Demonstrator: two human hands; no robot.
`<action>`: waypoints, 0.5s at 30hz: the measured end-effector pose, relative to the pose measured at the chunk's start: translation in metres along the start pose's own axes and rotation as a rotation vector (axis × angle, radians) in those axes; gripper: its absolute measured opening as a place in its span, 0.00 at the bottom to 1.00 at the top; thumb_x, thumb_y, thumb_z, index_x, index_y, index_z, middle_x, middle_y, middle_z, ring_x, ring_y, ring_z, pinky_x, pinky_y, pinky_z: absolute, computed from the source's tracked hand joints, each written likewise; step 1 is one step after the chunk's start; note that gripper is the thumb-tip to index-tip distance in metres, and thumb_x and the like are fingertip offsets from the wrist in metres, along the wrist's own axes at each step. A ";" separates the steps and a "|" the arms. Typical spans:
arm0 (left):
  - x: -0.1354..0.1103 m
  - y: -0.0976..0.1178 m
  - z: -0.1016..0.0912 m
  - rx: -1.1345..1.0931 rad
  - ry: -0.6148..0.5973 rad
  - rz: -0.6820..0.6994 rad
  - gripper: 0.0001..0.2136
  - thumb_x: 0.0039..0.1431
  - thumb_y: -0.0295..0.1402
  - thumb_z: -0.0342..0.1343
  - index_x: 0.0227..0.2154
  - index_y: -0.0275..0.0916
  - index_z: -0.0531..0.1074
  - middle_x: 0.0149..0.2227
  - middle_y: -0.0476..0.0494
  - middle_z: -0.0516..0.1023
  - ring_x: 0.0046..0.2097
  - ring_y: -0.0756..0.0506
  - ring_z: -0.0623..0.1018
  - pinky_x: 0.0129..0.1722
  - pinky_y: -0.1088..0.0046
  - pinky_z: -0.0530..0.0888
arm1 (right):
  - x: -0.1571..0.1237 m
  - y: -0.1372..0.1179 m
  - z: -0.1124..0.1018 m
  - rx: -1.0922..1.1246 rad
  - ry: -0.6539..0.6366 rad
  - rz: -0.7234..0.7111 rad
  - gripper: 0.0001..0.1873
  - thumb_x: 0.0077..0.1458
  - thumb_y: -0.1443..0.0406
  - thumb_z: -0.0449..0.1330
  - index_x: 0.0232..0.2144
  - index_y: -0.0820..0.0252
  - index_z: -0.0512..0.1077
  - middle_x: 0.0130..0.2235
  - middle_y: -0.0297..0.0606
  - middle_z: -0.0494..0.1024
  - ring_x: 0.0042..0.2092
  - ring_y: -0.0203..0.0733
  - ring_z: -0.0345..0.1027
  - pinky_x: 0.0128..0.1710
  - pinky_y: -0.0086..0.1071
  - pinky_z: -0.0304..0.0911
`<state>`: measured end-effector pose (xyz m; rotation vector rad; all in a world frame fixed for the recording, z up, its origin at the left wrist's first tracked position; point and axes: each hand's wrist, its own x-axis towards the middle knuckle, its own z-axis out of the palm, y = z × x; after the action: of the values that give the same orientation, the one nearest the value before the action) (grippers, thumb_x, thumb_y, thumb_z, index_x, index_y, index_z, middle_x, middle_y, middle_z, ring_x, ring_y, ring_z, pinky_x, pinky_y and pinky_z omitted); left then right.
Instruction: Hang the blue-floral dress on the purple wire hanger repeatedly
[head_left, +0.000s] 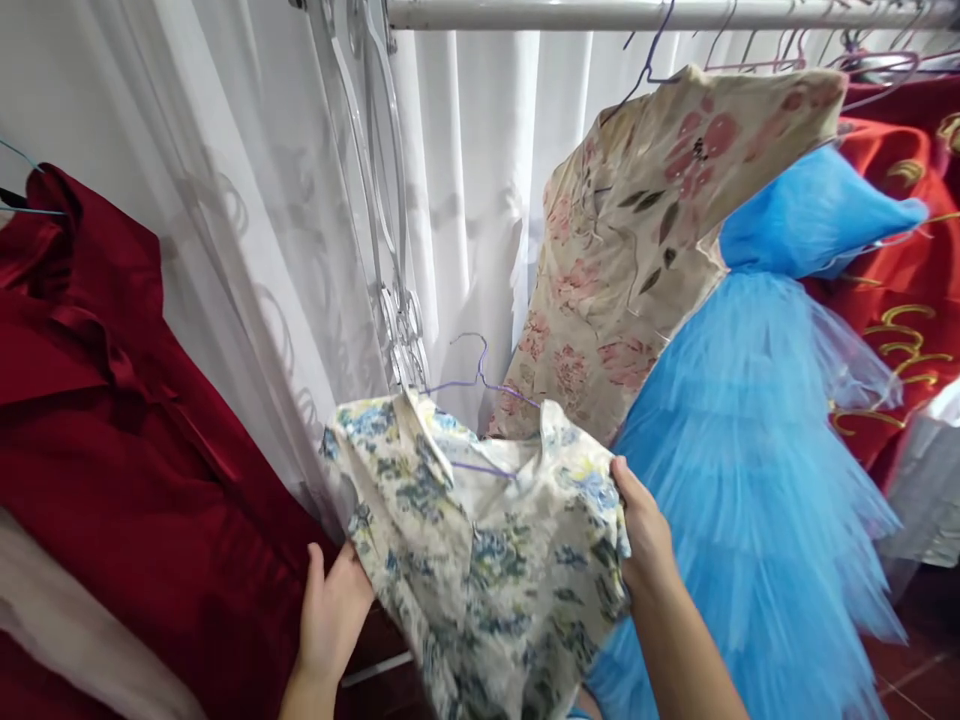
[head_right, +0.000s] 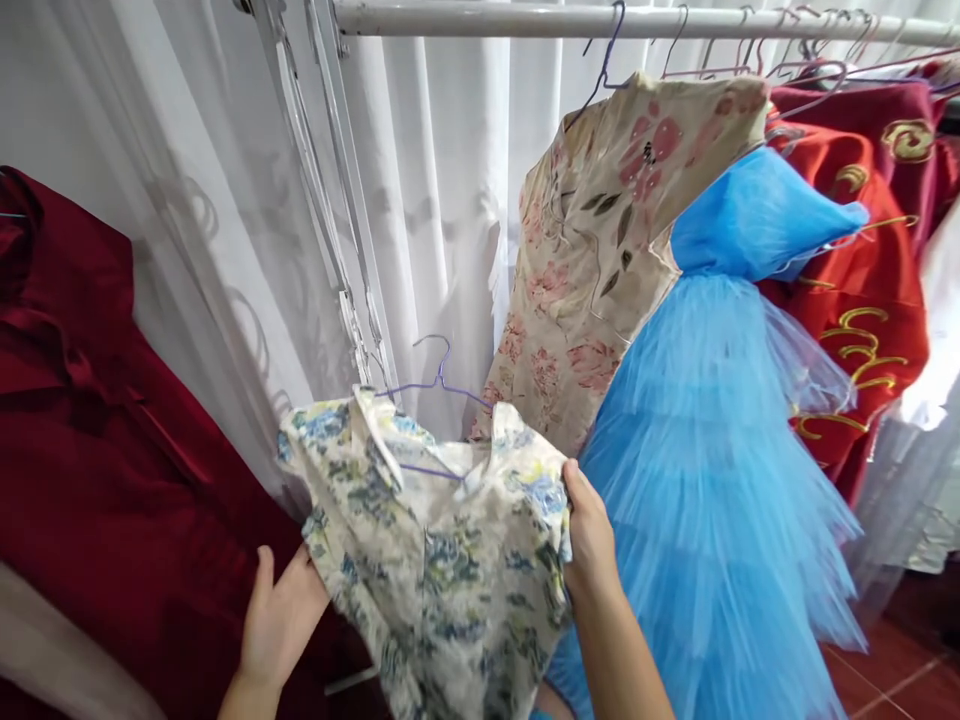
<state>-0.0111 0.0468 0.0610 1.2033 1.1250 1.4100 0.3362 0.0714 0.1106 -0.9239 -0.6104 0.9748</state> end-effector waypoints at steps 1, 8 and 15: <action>-0.009 -0.008 -0.007 -0.193 0.039 -0.068 0.38 0.62 0.62 0.32 0.48 0.37 0.77 0.48 0.31 0.80 0.55 0.38 0.77 0.56 0.57 0.71 | 0.002 -0.003 0.009 0.009 -0.015 -0.010 0.24 0.53 0.48 0.64 0.43 0.60 0.79 0.35 0.43 0.85 0.38 0.57 0.80 0.38 0.44 0.76; -0.020 -0.041 -0.003 -0.390 0.447 -0.267 0.22 0.50 0.39 0.65 0.48 0.41 0.73 0.52 0.39 0.78 0.63 0.35 0.69 0.65 0.55 0.61 | 0.004 -0.004 0.063 0.016 -0.152 -0.040 0.22 0.52 0.48 0.64 0.41 0.58 0.77 0.37 0.42 0.84 0.38 0.54 0.78 0.33 0.39 0.73; -0.045 -0.075 0.008 -0.383 0.559 -0.428 0.25 0.50 0.36 0.63 0.53 0.44 0.71 0.43 0.41 0.82 0.56 0.35 0.76 0.57 0.53 0.72 | 0.002 0.008 0.030 -0.219 0.003 -0.375 0.22 0.56 0.51 0.62 0.47 0.58 0.74 0.47 0.44 0.79 0.48 0.52 0.72 0.47 0.40 0.67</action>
<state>0.0075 0.0133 -0.0178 0.2703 1.3078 1.5623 0.3103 0.0858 0.1184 -0.9592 -0.8647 0.5779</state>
